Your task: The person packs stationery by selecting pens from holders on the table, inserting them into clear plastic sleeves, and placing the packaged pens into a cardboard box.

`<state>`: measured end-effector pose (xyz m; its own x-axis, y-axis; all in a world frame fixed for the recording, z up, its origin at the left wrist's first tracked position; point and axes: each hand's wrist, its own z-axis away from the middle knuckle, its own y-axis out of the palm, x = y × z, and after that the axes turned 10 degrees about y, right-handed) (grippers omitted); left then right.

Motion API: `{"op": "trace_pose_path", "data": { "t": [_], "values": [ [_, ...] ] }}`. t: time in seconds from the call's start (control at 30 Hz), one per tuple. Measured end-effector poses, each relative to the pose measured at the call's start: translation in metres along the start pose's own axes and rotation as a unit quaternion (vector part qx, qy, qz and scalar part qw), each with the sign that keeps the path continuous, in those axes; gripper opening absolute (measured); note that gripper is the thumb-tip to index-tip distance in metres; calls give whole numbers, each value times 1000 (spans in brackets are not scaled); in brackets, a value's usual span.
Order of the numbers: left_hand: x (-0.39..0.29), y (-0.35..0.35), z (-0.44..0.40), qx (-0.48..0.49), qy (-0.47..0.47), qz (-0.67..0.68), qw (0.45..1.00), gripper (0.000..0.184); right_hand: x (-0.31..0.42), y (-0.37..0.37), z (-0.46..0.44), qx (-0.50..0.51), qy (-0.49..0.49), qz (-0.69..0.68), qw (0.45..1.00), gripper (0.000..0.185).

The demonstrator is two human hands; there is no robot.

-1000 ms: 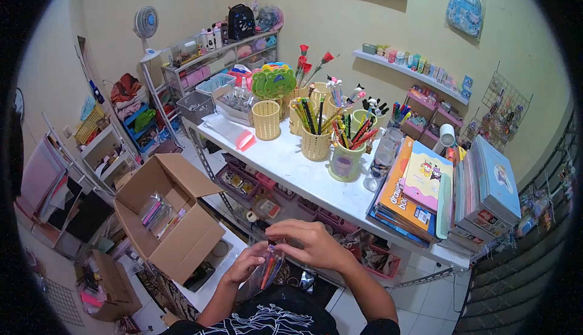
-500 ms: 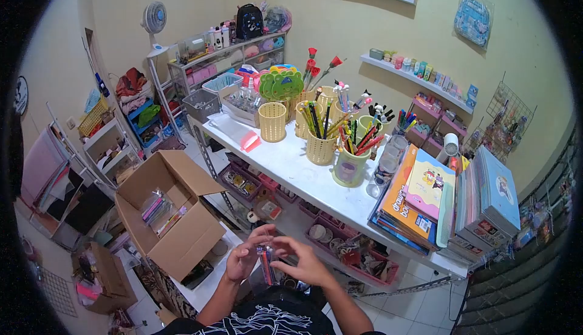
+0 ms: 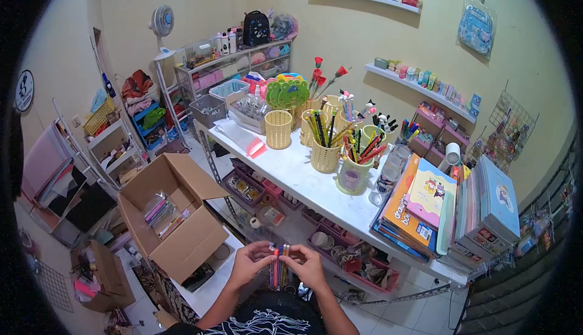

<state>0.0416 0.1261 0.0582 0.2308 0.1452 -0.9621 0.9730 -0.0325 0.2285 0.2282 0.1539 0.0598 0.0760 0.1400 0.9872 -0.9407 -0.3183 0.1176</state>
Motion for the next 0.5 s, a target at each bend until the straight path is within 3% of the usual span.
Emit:
{"op": "trace_pose_path", "data": {
  "t": [0.37,0.5],
  "values": [
    [-2,-7,8,-76,49,-56,994,32,5,18,-12,16,17,-10,1000,20],
    [6,-20,13,-67,58,-65,994,30,7,24,-23,17,-40,8,999,14]
  ]
}}
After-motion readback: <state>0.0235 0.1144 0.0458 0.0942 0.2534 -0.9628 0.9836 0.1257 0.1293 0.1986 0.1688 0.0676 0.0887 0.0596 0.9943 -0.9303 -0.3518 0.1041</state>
